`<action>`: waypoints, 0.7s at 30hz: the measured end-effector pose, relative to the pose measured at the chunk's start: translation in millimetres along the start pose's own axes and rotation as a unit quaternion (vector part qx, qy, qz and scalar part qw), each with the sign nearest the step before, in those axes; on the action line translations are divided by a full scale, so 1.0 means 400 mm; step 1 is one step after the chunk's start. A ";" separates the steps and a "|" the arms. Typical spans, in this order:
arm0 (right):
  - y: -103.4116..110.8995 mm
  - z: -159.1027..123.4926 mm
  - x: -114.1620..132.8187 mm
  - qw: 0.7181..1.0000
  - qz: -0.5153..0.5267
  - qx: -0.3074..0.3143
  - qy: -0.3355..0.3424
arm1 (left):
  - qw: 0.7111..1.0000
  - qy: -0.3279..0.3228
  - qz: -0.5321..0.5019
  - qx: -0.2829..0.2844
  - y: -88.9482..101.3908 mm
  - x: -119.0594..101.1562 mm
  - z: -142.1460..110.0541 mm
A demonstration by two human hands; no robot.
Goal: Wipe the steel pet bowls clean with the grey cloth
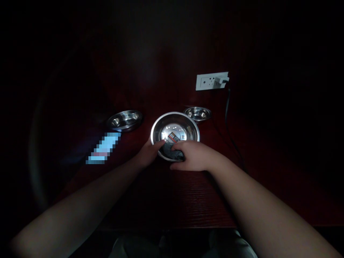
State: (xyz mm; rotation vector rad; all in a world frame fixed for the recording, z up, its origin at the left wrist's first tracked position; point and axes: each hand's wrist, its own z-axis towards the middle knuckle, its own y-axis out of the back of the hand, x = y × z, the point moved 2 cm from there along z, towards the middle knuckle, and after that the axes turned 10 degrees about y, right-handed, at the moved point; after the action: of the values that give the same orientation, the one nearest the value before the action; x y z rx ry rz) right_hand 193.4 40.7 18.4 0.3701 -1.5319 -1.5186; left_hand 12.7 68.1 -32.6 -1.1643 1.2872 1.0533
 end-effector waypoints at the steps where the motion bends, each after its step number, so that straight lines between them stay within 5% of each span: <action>1: -0.004 0.003 -0.002 1.000 0.000 0.001 0.008 | 1.000 0.002 -0.002 -0.001 -0.001 -0.002 -0.001; 21: -0.022 0.010 -0.020 0.999 0.006 -0.019 0.040 | 1.000 -0.012 -0.007 0.005 -0.007 0.002 -0.002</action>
State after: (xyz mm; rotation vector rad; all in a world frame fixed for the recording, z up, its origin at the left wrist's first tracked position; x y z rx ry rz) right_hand 191.3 47.7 8.2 0.3946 -1.4400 -1.5041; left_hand 15.3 67.1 -33.3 -1.1478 1.2628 1.0471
